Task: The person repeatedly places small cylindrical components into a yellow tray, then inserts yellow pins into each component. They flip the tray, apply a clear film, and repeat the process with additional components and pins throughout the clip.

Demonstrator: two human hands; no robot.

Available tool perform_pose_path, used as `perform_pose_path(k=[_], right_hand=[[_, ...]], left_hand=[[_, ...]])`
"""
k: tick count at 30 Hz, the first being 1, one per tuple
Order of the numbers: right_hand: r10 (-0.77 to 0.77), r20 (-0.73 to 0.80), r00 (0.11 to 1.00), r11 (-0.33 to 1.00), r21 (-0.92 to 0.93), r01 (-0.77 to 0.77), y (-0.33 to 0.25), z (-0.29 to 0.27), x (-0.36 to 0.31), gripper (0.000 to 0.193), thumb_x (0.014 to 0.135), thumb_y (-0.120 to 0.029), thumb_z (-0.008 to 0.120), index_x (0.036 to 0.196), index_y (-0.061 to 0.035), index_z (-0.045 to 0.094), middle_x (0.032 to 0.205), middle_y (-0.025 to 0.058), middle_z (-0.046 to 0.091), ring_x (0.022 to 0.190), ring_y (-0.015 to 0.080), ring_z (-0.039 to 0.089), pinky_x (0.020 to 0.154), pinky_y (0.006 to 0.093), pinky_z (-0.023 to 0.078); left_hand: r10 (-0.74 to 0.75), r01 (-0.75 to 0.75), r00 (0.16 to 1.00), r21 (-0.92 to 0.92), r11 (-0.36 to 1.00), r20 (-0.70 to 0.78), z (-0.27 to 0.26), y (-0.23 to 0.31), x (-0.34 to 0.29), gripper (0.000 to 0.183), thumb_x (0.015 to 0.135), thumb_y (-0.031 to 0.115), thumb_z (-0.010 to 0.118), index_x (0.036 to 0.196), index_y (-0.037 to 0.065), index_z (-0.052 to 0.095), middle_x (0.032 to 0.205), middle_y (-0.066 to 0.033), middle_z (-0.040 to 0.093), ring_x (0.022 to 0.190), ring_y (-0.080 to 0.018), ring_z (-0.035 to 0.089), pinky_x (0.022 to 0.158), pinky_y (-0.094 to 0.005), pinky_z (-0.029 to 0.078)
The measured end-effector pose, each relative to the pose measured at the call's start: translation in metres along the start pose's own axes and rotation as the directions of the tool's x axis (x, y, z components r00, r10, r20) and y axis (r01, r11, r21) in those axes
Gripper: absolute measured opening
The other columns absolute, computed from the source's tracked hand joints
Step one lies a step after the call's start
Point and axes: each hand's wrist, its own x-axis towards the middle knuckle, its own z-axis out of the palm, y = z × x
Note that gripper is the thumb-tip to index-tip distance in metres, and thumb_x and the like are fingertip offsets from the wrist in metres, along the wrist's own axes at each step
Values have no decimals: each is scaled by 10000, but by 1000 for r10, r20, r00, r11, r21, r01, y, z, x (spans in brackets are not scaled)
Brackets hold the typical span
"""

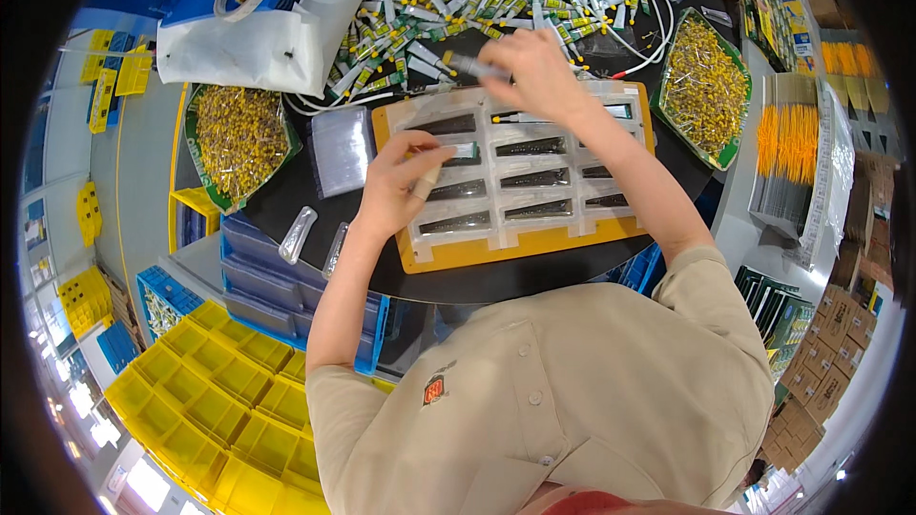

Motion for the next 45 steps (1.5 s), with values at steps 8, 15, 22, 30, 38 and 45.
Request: perform_pose_path(k=[8, 15, 22, 30, 38, 45], right_hand=[[-111, 56, 992, 986, 132, 103, -34, 39, 14, 182, 777, -222, 748, 935, -141, 706, 878, 37, 606, 911, 246, 572, 815, 398, 423], [356, 183, 916, 934, -77, -348, -17, 80, 88, 343, 769, -125, 667, 1106, -75, 626, 957, 155, 662, 928, 390, 650, 803, 480, 540], [270, 173, 947, 742, 590, -319, -55, 1, -6, 144, 806, -101, 714, 928, -48, 659, 923, 63, 679, 849, 182, 667, 738, 298, 531], [88, 63, 994, 931, 349, -105, -74, 15, -56, 87, 767, -160, 763, 797, -115, 695, 831, 64, 668, 885, 286, 610, 842, 408, 481], [270, 15, 963, 937, -232, -260, 54, 35, 24, 225, 838, -158, 706, 1051, -111, 647, 848, 103, 681, 790, 293, 646, 733, 408, 512], [276, 195, 941, 767, 545, -338, 22, -43, -75, 140, 890, -155, 681, 1010, -85, 697, 872, 73, 692, 761, 283, 626, 713, 373, 502]], left_hand=[[110, -93, 992, 251, 964, -55, -2, -15, 9, 239, 782, 53, 711, 1016, 102, 728, 1015, -70, 638, 970, -300, 583, 857, -409, 480], [31, 184, 952, 648, 739, -305, -14, -101, 108, 273, 826, 61, 669, 1095, 85, 713, 1044, -110, 674, 1022, -320, 606, 893, -418, 507], [-10, 105, 987, 597, 796, -160, -7, -104, 119, 286, 843, 88, 695, 1129, 89, 700, 1040, -122, 689, 971, -330, 619, 874, -424, 512], [-227, 269, 832, 10, 963, -506, -13, -25, 58, 244, 866, 120, 743, 1102, 74, 701, 925, -74, 721, 783, -177, 654, 684, -305, 521], [-571, 442, 799, -458, 771, -190, 7, 40, -35, 451, 898, 83, 718, 1319, 10, 576, 938, -105, 697, 816, -152, 652, 760, -279, 532], [-162, 162, 985, -12, 987, -52, 19, 56, -68, 316, 839, 62, 745, 1153, 83, 720, 952, -95, 643, 904, -271, 633, 808, -320, 506]])
